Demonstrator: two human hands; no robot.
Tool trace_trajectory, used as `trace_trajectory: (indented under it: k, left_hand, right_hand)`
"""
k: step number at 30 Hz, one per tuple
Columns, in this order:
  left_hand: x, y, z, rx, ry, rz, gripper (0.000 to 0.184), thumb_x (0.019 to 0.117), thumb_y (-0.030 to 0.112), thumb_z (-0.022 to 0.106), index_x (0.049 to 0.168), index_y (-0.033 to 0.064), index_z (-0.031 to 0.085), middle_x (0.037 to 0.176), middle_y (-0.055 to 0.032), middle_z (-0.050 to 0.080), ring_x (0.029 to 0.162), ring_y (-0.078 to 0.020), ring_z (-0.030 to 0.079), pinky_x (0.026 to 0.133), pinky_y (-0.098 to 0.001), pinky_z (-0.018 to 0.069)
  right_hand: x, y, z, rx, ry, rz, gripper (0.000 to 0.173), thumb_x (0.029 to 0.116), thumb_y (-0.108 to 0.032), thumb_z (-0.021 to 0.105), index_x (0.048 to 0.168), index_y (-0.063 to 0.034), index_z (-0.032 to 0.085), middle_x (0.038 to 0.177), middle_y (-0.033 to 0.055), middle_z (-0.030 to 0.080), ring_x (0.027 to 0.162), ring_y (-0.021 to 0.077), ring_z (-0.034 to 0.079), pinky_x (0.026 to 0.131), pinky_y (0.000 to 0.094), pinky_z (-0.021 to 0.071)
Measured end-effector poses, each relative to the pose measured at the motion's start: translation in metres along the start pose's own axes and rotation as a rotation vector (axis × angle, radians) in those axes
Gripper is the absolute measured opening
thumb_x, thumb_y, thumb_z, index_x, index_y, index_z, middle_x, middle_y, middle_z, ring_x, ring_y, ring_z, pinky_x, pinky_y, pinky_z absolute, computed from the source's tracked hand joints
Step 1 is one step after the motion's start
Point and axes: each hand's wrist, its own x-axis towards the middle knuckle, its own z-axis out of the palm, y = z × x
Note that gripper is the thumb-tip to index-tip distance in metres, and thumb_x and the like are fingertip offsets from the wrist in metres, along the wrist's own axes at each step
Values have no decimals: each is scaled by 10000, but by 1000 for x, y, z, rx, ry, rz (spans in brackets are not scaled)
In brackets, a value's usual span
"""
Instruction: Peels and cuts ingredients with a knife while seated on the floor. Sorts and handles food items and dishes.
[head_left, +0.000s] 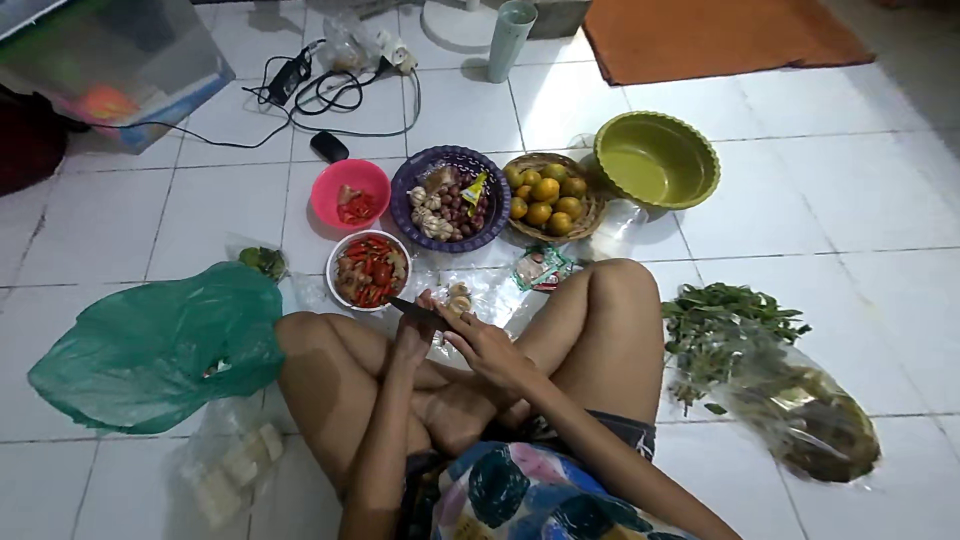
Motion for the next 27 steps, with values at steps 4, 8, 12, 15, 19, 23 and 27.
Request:
trace_trajectory:
  k: [4, 8, 12, 15, 19, 23, 27]
  left_hand:
    - [-2, 0, 5, -28, 9, -5, 321, 1122, 155, 219, 1214, 59, 511, 904, 43, 642, 817, -13, 640, 774, -188, 545]
    - [-3, 0, 6, -48, 24, -1, 318, 1123, 153, 228, 1198, 63, 523, 915, 41, 654, 808, -12, 647, 757, -185, 551]
    - [-3, -1, 6, -27, 34, -9, 322, 1122, 156, 217, 1237, 45, 497, 937, 39, 648, 810, -4, 639, 760, -179, 543]
    - [-4, -1, 6, -20, 35, -22, 338, 1128, 177, 204, 1272, 45, 480, 948, 37, 643, 807, -2, 635, 755, -172, 539]
    - [-9, 0, 11, -64, 71, -27, 304, 1125, 171, 225, 1238, 70, 489, 905, 43, 634, 785, -8, 638, 734, -177, 546]
    - [-10, 2, 11, -76, 117, -4, 274, 1114, 133, 255, 1197, 81, 510, 856, 48, 637, 749, -14, 639, 712, -179, 547]
    - [-11, 7, 11, -63, 117, -1, 266, 1117, 137, 255, 1192, 85, 505, 835, 55, 635, 732, -8, 639, 706, -177, 550]
  right_hand:
    - [1, 1, 0, -21, 34, -24, 513, 1094, -352, 401, 1571, -165, 431, 1180, 274, 649, 841, 402, 674, 745, 545, 535]
    - [1, 3, -1, -48, 45, -40, 507, 1094, -367, 397, 1561, -176, 451, 1103, 256, 658, 804, 378, 659, 715, 520, 525]
    - [0, 2, -3, -35, 51, -46, 484, 1094, -337, 403, 1538, -162, 487, 1091, 261, 655, 798, 378, 653, 713, 524, 522]
    - [0, 3, -1, -40, 69, -56, 471, 1090, -325, 417, 1523, -162, 510, 1065, 258, 654, 779, 371, 647, 701, 510, 524]
    - [2, 3, 2, -37, 88, -52, 469, 1089, -334, 418, 1520, -178, 515, 1047, 259, 653, 781, 371, 645, 701, 506, 522]
    - [7, 1, 6, 0, 77, -23, 477, 1097, -358, 400, 1540, -203, 487, 1052, 252, 651, 818, 366, 640, 743, 505, 518]
    - [11, -2, 7, 79, 63, -5, 469, 1098, -345, 405, 1531, -193, 500, 1056, 255, 655, 851, 367, 638, 793, 511, 514]
